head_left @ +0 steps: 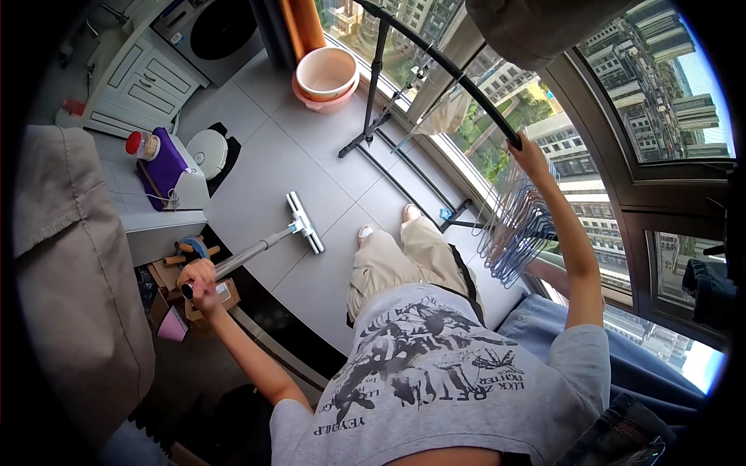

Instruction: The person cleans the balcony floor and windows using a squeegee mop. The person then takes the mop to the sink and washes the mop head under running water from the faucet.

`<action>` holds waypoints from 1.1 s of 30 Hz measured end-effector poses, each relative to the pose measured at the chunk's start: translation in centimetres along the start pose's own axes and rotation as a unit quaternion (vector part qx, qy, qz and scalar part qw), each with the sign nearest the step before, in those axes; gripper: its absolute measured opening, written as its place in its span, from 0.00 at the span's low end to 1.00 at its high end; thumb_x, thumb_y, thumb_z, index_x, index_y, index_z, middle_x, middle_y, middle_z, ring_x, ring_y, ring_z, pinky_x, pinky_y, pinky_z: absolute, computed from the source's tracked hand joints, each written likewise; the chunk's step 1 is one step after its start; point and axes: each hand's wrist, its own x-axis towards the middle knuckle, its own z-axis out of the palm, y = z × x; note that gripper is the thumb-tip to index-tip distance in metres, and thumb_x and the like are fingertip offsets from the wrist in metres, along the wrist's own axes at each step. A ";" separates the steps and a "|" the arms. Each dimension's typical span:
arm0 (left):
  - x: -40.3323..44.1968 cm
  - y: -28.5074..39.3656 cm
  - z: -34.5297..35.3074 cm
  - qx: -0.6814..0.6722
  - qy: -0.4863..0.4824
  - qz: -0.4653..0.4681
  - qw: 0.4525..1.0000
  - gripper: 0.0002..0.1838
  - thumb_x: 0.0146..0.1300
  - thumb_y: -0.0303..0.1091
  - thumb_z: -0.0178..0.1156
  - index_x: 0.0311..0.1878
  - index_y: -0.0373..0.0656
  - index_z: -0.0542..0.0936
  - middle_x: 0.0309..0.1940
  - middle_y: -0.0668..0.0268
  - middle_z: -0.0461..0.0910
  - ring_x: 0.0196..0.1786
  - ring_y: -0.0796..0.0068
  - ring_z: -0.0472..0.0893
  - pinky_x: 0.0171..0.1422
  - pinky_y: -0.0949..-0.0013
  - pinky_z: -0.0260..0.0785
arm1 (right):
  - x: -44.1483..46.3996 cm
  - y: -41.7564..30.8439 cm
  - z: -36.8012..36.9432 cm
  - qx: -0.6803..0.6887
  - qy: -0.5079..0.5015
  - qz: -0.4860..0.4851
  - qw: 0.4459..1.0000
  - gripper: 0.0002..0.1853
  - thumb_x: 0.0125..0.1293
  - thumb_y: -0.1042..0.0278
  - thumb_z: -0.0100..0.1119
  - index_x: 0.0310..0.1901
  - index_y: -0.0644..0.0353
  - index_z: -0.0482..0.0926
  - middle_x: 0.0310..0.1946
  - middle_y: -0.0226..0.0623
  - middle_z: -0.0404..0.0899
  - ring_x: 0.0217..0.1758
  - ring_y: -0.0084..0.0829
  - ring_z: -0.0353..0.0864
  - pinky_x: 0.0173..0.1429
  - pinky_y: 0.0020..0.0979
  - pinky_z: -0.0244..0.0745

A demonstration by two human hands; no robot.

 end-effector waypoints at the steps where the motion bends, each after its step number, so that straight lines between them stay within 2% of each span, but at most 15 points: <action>1: 0.0 0.2 -0.2 0.000 -0.001 -0.001 1.000 0.12 0.49 0.33 0.46 0.15 0.45 0.57 0.08 0.73 0.55 0.14 0.82 0.54 0.24 0.77 0.48 | 0.1 -0.4 0.0 0.000 0.000 0.004 1.000 0.14 0.53 0.55 0.49 0.33 0.58 0.68 0.19 0.49 0.72 0.24 0.47 0.72 0.26 0.40 0.65; 6: 0.4 0.3 0.3 0.010 -0.001 -0.005 1.000 0.11 0.48 0.34 0.47 0.16 0.46 0.57 0.08 0.73 0.55 0.13 0.82 0.54 0.24 0.77 0.48 | 1.2 -1.7 0.2 -0.020 0.007 -0.001 1.000 0.18 0.53 0.53 0.49 0.37 0.60 0.69 0.17 0.52 0.71 0.24 0.49 0.72 0.26 0.41 0.65; 9: 0.5 0.4 1.2 0.012 0.000 -0.004 1.000 0.12 0.48 0.33 0.47 0.15 0.46 0.58 0.08 0.73 0.56 0.13 0.82 0.55 0.24 0.77 0.48 | 1.1 -2.8 -0.1 -0.089 -0.013 0.054 0.994 0.18 0.52 0.56 0.51 0.39 0.60 0.68 0.21 0.49 0.72 0.27 0.45 0.73 0.30 0.38 0.67; 11: 0.4 0.3 1.6 0.019 -0.008 -0.007 1.000 0.12 0.48 0.33 0.47 0.15 0.46 0.58 0.08 0.73 0.57 0.13 0.82 0.55 0.24 0.77 0.48 | 0.5 -3.1 0.9 -0.139 0.146 -0.068 0.977 0.18 0.50 0.62 0.53 0.42 0.58 0.65 0.30 0.44 0.71 0.36 0.41 0.70 0.41 0.35 0.65; 13: 0.1 0.2 1.8 0.017 -0.003 0.001 1.000 0.13 0.48 0.33 0.49 0.13 0.46 0.58 0.07 0.73 0.59 0.13 0.82 0.56 0.24 0.77 0.48 | -1.4 -9.1 1.2 -0.079 0.264 -0.103 0.956 0.21 0.47 0.67 0.55 0.45 0.60 0.63 0.36 0.41 0.66 0.43 0.40 0.63 0.51 0.35 0.56; 15: -0.4 0.5 1.8 0.033 0.025 0.019 0.999 0.13 0.49 0.35 0.49 0.14 0.46 0.59 0.07 0.73 0.58 0.11 0.83 0.55 0.24 0.77 0.48 | -4.1 -13.9 5.9 0.143 0.193 -0.120 0.963 0.20 0.47 0.72 0.52 0.44 0.62 0.64 0.38 0.44 0.66 0.45 0.41 0.62 0.52 0.36 0.54; 17: -1.0 0.7 1.3 0.028 0.072 0.036 0.996 0.14 0.50 0.36 0.48 0.14 0.47 0.59 0.06 0.74 0.56 0.11 0.84 0.54 0.24 0.78 0.48 | -7.3 -16.4 14.9 0.341 -0.044 -0.099 0.934 0.16 0.47 0.71 0.51 0.40 0.64 0.67 0.37 0.46 0.67 0.43 0.42 0.64 0.49 0.35 0.59; 19: -2.1 1.6 -0.3 0.048 0.138 0.035 0.989 0.13 0.47 0.37 0.45 0.13 0.48 0.56 0.06 0.74 0.53 0.10 0.84 0.53 0.22 0.78 0.49 | -12.2 -14.1 28.0 0.266 -0.216 -0.078 0.936 0.15 0.48 0.67 0.50 0.38 0.61 0.69 0.33 0.46 0.68 0.42 0.44 0.65 0.48 0.37 0.60; 21: -3.7 3.5 -3.0 0.047 0.211 0.023 0.976 0.14 0.45 0.40 0.47 0.13 0.48 0.55 0.05 0.75 0.50 0.11 0.83 0.52 0.25 0.79 0.49 | -15.7 -10.4 35.9 0.137 -0.456 0.031 0.879 0.20 0.46 0.60 0.51 0.41 0.62 0.69 0.37 0.50 0.69 0.44 0.46 0.67 0.48 0.40 0.63; 23: -4.3 6.0 -5.3 -0.025 0.248 0.005 0.968 0.14 0.41 0.37 0.50 0.12 0.49 0.55 0.05 0.74 0.50 0.12 0.82 0.52 0.27 0.78 0.49 | -18.7 -3.9 43.9 -0.043 -0.554 0.021 0.831 0.21 0.46 0.59 0.49 0.42 0.61 0.69 0.41 0.51 0.69 0.46 0.47 0.67 0.51 0.40 0.61; 25: -5.3 8.3 -8.7 0.070 0.369 0.047 0.925 0.13 0.37 0.33 0.47 0.10 0.50 0.52 0.05 0.74 0.48 0.12 0.81 0.50 0.27 0.77 0.48 | -16.9 0.3 46.6 -0.085 -0.570 0.046 0.816 0.20 0.47 0.60 0.47 0.41 0.60 0.70 0.43 0.49 0.68 0.46 0.46 0.68 0.49 0.40 0.63; 26: -6.5 9.5 -11.0 0.114 0.335 0.021 0.935 0.11 0.43 0.31 0.47 0.11 0.46 0.58 0.07 0.71 0.59 0.15 0.79 0.62 0.29 0.74 0.57 | -15.8 2.3 48.4 -0.082 -0.530 0.070 0.841 0.17 0.48 0.60 0.46 0.38 0.60 0.71 0.39 0.49 0.71 0.44 0.45 0.69 0.46 0.40 0.65; 27: -7.7 10.0 -12.0 0.153 0.357 0.003 0.922 0.11 0.43 0.31 0.48 0.11 0.46 0.59 0.07 0.71 0.59 0.15 0.79 0.62 0.29 0.73 0.57 | -15.1 4.7 50.6 -0.050 -0.493 0.091 0.864 0.16 0.49 0.60 0.45 0.37 0.60 0.71 0.36 0.48 0.72 0.42 0.45 0.70 0.45 0.40 0.65; 30: -12.6 6.6 -13.6 0.241 0.430 -0.025 0.869 0.10 0.43 0.31 0.48 0.12 0.46 0.59 0.09 0.71 0.60 0.16 0.79 0.62 0.30 0.73 0.57 | -14.3 13.5 57.5 -0.041 -0.415 0.136 0.899 0.14 0.50 0.60 0.44 0.34 0.60 0.70 0.29 0.49 0.73 0.36 0.46 0.72 0.42 0.40 0.66; 33: -18.2 -1.7 -15.9 0.282 0.485 -0.085 0.823 0.10 0.43 0.31 0.48 0.13 0.46 0.60 0.10 0.70 0.61 0.17 0.78 0.63 0.31 0.72 0.57 | -13.1 20.3 62.5 -0.093 -0.400 0.161 0.898 0.14 0.50 0.60 0.44 0.34 0.60 0.70 0.31 0.49 0.73 0.38 0.47 0.71 0.42 0.40 0.65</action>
